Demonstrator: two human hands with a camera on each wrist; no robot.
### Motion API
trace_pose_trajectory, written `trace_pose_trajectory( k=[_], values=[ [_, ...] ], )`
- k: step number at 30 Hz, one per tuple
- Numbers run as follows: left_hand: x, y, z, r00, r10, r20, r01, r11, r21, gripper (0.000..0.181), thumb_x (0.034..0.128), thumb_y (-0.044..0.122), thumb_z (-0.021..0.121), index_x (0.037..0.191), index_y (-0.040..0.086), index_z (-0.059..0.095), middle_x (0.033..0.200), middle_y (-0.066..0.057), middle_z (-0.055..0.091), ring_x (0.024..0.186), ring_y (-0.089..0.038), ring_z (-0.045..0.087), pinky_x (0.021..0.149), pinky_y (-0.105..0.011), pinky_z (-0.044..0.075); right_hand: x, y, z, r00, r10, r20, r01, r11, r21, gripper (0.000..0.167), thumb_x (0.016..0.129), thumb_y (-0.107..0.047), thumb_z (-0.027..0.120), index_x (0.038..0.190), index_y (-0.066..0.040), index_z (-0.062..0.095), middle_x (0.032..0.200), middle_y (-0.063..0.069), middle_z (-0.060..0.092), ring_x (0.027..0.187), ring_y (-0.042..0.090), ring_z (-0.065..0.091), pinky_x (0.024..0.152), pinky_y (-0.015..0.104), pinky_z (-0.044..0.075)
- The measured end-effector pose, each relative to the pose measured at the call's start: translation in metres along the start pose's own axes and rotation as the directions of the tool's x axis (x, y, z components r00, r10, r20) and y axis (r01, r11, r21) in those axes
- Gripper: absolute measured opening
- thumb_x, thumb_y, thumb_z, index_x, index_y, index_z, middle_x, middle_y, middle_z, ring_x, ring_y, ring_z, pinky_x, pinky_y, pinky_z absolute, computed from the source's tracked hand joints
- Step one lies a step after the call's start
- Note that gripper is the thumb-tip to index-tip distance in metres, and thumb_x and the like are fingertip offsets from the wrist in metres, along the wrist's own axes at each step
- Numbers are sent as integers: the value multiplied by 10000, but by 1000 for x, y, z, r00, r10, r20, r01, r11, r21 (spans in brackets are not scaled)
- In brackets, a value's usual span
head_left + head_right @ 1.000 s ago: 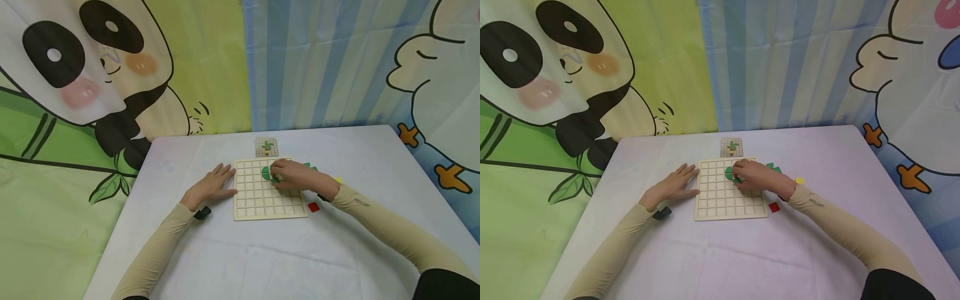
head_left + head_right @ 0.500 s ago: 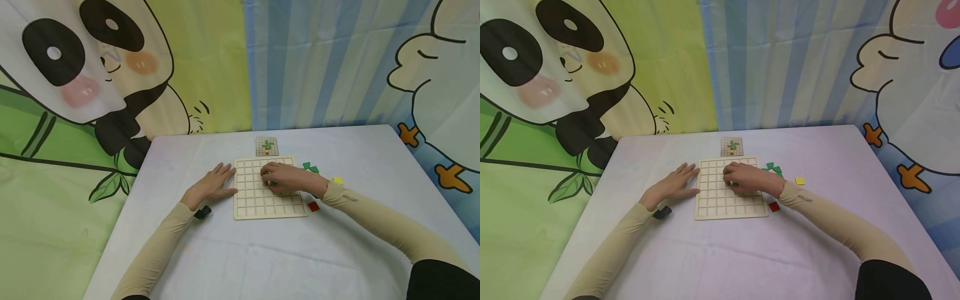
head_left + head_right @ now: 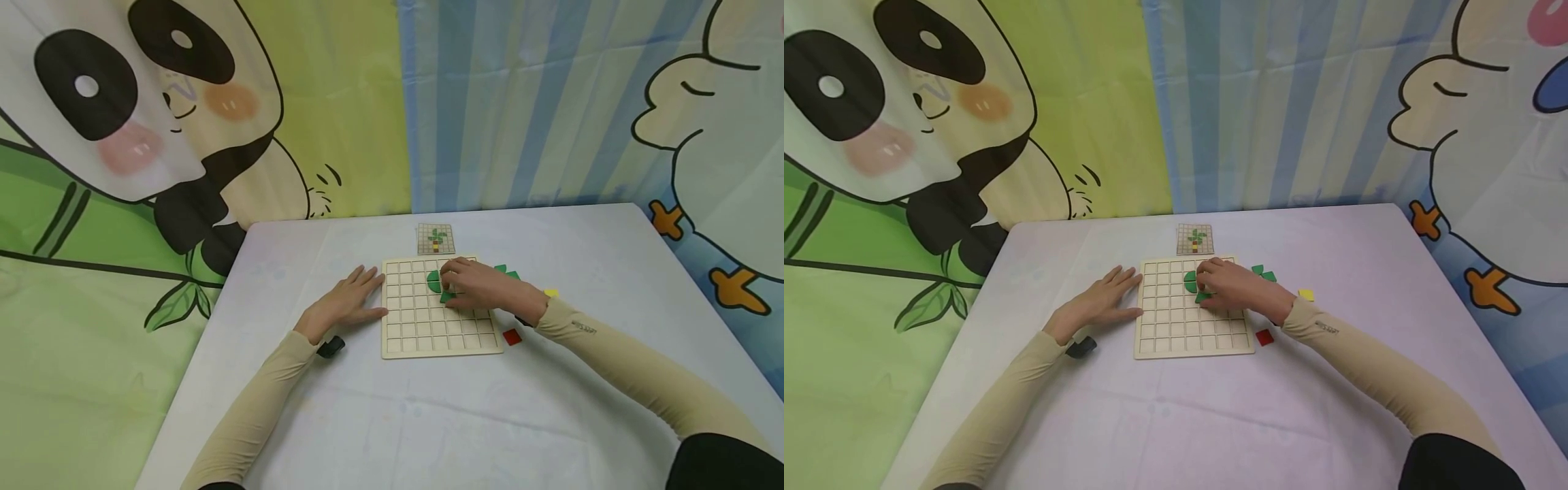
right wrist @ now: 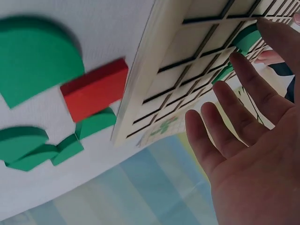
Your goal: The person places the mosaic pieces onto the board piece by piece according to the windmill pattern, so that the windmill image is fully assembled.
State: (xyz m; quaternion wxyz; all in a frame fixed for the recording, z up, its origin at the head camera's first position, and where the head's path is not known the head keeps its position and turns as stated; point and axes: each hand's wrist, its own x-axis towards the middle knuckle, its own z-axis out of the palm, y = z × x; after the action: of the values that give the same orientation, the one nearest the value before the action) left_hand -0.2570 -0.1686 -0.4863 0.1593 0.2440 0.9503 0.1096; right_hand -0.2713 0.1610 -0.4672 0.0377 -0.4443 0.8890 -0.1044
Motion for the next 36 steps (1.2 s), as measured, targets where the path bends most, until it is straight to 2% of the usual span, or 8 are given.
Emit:
trace_pose_trajectory(
  k=[7, 16, 36],
  values=[
    [-1, -1, 1, 1000, 1, -6, -1, 1000, -12, 868, 952, 635, 543, 1620, 185, 221, 1699, -88, 136, 1578, -343, 18, 1236, -587, 194, 3, -3, 3, 1000, -18, -3, 17, 999, -31, 235, 931, -295, 733, 1081, -120, 689, 1310, 111, 596, 1243, 306, 552, 1025, 464, 495],
    [-2, 0, 0, 1000, 3, -2, -3, 1000, -12, 866, 957, 629, 540, 1622, 181, 213, 1699, -96, 136, 1579, -342, 15, 1239, -585, 188, 7, -8, 5, 990, -134, -53, 130, 989, -76, 216, 932, -258, 734, 1104, -134, 698, 1296, 119, 615, 1193, 286, 584, 971, 444, 526],
    [0, 0, 0, 1000, 1, 0, -1, 1000, -14, 864, 956, 626, 543, 1622, 184, 215, 1700, -95, 129, 1579, -339, 6, 1238, -593, 184, 11, -10, 10, 985, -157, -72, 151, 985, -80, 229, 929, -260, 739, 1118, -134, 709, 1271, 93, 620, 1164, 261, 604, 980, 427, 530]
  ],
)
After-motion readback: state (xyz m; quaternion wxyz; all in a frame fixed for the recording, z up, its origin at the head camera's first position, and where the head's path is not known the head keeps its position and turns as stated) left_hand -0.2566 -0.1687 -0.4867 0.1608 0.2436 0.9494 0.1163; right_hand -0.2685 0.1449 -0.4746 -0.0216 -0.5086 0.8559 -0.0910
